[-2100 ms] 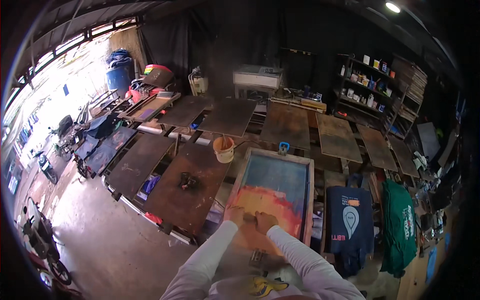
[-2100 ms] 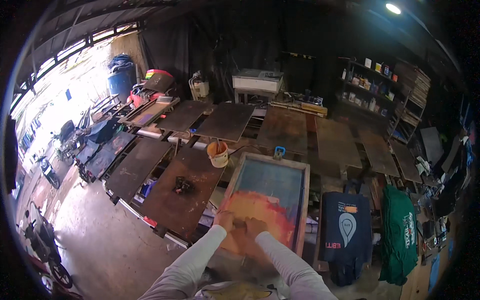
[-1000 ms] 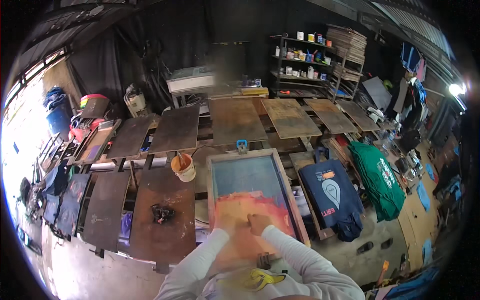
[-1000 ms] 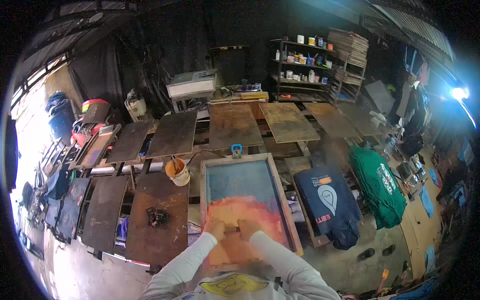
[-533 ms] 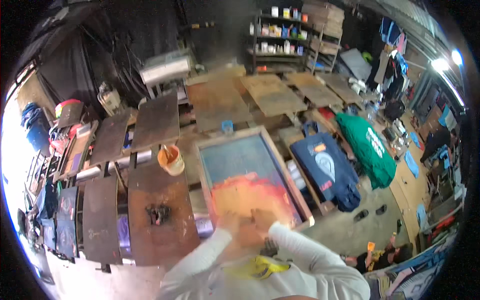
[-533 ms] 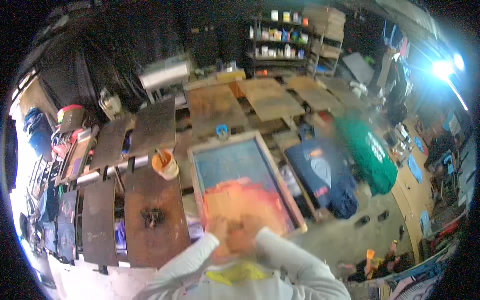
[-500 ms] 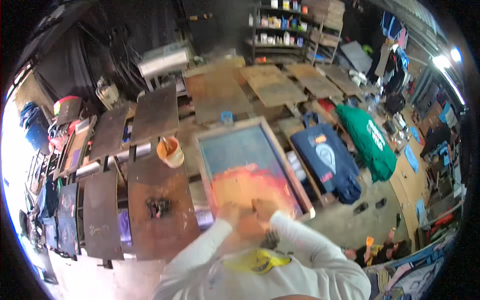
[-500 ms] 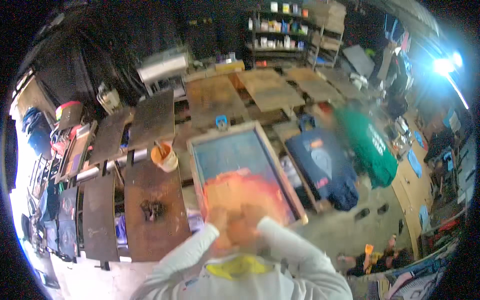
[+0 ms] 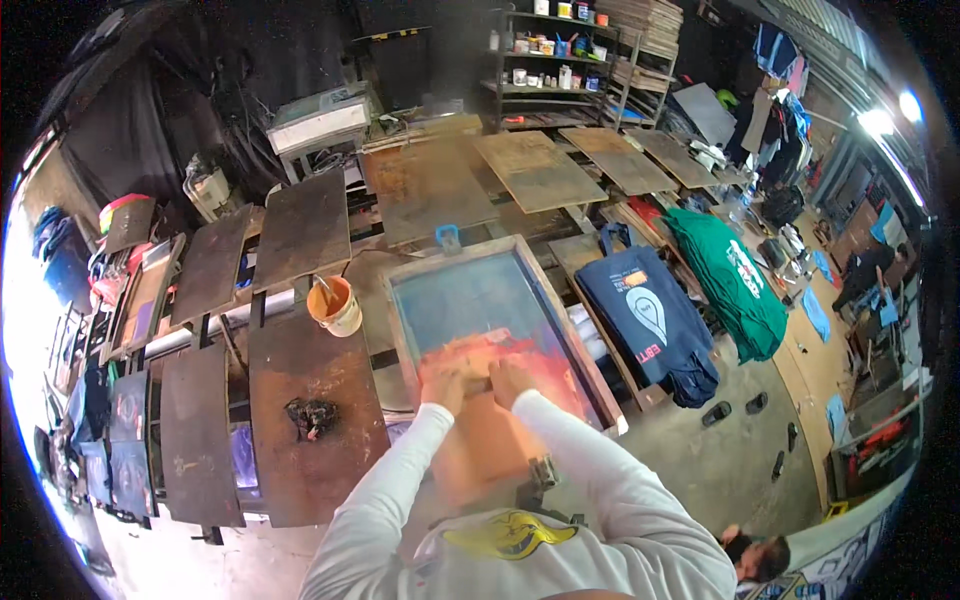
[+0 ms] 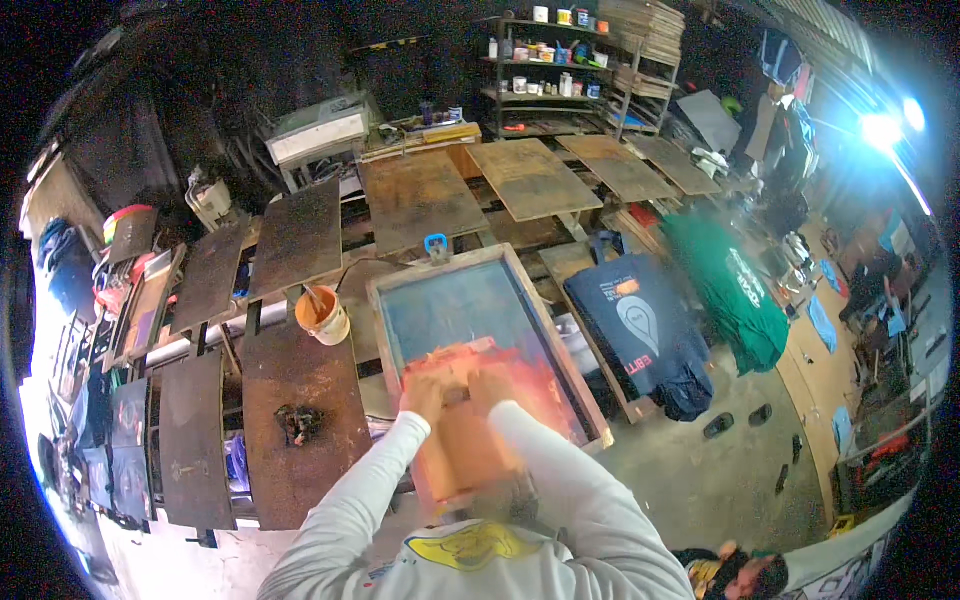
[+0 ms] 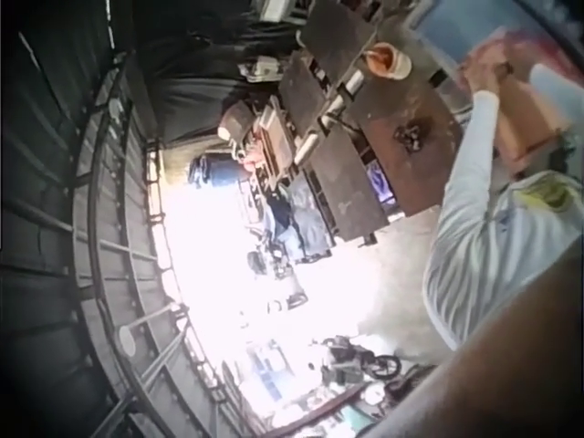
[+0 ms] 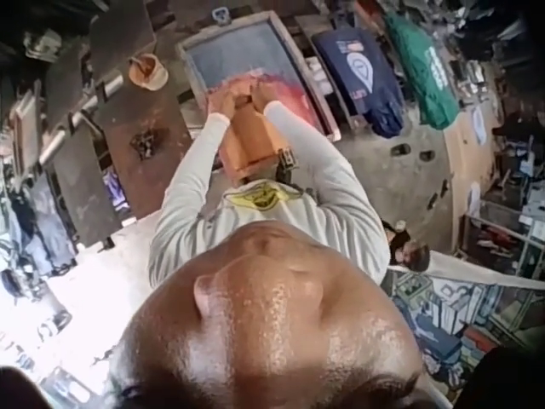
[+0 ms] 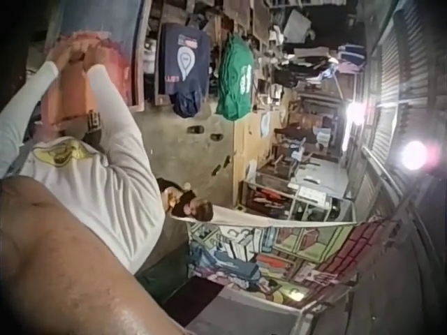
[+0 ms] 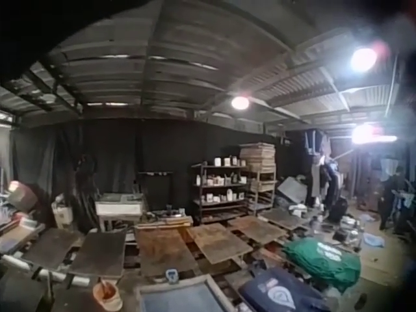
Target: The recorder is applying ink to a screen using a squeegee to print designs onto t-shirts.
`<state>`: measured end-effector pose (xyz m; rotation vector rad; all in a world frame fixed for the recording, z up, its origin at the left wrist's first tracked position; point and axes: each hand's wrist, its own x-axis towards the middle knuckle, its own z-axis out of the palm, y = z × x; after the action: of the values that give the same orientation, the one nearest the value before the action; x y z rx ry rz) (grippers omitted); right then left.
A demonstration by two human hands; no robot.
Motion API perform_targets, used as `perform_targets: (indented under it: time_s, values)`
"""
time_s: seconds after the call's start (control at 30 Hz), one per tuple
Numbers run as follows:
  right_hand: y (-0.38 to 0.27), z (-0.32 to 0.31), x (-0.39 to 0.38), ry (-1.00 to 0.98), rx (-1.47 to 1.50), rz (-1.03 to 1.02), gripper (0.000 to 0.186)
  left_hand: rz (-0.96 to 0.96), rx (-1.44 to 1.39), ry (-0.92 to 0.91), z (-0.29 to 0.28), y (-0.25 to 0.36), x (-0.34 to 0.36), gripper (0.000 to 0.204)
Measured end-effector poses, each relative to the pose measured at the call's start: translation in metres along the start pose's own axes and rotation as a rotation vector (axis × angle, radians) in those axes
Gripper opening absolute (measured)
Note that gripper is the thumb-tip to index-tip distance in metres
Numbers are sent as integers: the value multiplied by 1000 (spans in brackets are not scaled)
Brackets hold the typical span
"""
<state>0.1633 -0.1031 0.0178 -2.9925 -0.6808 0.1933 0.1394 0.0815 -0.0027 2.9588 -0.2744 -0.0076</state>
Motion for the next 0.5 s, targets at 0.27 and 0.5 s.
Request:
perform_targets:
  time_s: [0.27, 0.5]
  values:
    - [-11, 10, -78, -31, 164, 27, 32, 93, -114, -25, 17, 20, -71, 26]
    - [18, 3, -5, 125, 95, -79, 33, 1, -152, 58, -5, 9, -14, 22]
